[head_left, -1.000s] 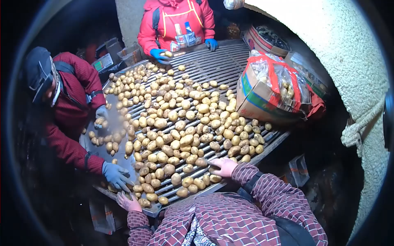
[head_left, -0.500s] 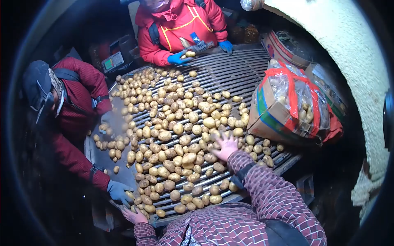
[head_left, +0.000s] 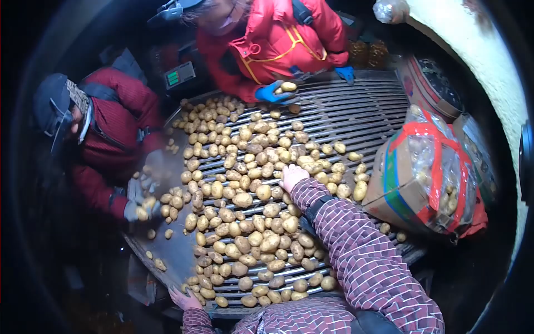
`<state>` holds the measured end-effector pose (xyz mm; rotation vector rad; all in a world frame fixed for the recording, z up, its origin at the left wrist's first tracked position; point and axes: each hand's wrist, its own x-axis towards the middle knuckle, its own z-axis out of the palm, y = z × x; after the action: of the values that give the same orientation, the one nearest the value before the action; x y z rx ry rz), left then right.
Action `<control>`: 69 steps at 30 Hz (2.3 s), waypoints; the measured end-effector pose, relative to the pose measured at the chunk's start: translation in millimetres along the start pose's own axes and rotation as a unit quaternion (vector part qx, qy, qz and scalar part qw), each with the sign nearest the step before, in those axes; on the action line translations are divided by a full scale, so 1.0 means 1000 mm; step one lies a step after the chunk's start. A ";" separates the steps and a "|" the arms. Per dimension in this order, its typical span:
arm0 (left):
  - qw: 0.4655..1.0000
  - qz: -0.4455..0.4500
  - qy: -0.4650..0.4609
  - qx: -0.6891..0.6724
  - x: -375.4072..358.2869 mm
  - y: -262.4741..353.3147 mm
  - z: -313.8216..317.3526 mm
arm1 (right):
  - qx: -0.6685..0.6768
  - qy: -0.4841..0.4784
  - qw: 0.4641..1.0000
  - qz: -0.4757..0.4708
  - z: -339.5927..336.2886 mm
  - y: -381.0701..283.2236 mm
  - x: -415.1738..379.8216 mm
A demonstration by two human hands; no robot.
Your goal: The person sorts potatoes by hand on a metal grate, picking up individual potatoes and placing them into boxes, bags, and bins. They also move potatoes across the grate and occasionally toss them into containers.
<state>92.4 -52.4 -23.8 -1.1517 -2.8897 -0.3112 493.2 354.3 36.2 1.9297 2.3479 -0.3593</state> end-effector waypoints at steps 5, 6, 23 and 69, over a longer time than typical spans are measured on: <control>1.000 -0.012 0.015 -0.009 0.008 0.006 0.007 | 0.024 0.002 0.999 0.042 -0.007 -0.014 0.026; 1.000 -0.015 -0.001 -0.006 0.001 0.003 -0.002 | 0.049 -0.007 0.998 0.045 -0.016 -0.008 0.023; 0.998 -0.008 -0.053 0.030 0.004 0.013 -0.017 | -0.108 0.053 0.992 0.025 -0.003 -0.008 0.056; 0.312 -0.281 -0.089 -0.903 0.061 -0.096 -0.070 | 0.770 -0.205 0.571 0.197 0.047 0.005 -0.317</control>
<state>-22.0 -92.1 33.5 0.5849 -1.3656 -3.7716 558.6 40.8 56.7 2.0051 0.8307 -3.0130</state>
